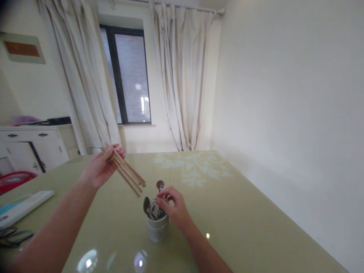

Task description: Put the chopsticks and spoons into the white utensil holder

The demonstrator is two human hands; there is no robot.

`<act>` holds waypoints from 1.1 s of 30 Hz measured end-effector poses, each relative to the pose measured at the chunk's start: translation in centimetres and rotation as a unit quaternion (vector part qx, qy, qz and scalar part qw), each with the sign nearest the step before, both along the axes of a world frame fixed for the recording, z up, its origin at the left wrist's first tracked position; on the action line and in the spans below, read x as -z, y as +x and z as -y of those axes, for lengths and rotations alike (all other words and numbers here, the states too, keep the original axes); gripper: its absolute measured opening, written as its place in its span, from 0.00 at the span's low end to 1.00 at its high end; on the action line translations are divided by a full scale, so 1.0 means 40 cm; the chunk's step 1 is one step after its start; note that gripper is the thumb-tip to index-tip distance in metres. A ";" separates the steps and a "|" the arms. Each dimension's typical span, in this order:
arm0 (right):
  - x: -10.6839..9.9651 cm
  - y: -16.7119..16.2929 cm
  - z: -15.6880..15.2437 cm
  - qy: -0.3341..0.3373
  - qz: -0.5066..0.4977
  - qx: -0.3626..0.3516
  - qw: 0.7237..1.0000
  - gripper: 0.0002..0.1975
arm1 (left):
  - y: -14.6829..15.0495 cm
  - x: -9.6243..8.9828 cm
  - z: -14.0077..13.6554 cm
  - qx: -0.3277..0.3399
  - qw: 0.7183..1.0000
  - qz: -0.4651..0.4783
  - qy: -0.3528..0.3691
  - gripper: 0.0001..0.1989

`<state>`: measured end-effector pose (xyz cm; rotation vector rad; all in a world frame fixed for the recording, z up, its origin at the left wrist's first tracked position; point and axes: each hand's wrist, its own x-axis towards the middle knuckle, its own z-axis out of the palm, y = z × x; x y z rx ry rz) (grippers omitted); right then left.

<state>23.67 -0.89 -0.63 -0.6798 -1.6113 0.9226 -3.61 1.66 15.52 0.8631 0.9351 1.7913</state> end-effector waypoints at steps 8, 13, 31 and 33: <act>-0.010 0.004 0.023 0.008 -0.010 0.012 1.000 0.16 | 0.009 0.322 -0.104 0.023 0.937 -0.227 -0.264 0.10; -0.014 0.010 0.030 -0.001 -0.006 0.009 1.000 0.16 | 0.035 0.402 -0.170 0.008 0.871 -0.415 -0.263 0.13; -0.013 0.002 0.026 -0.004 -0.011 0.017 1.000 0.15 | -0.055 0.482 0.051 0.037 0.729 -0.679 -0.076 0.37; -0.015 -0.003 0.027 0.015 -0.002 0.023 1.000 0.13 | -0.067 0.506 0.118 0.080 0.729 -0.678 -0.037 0.38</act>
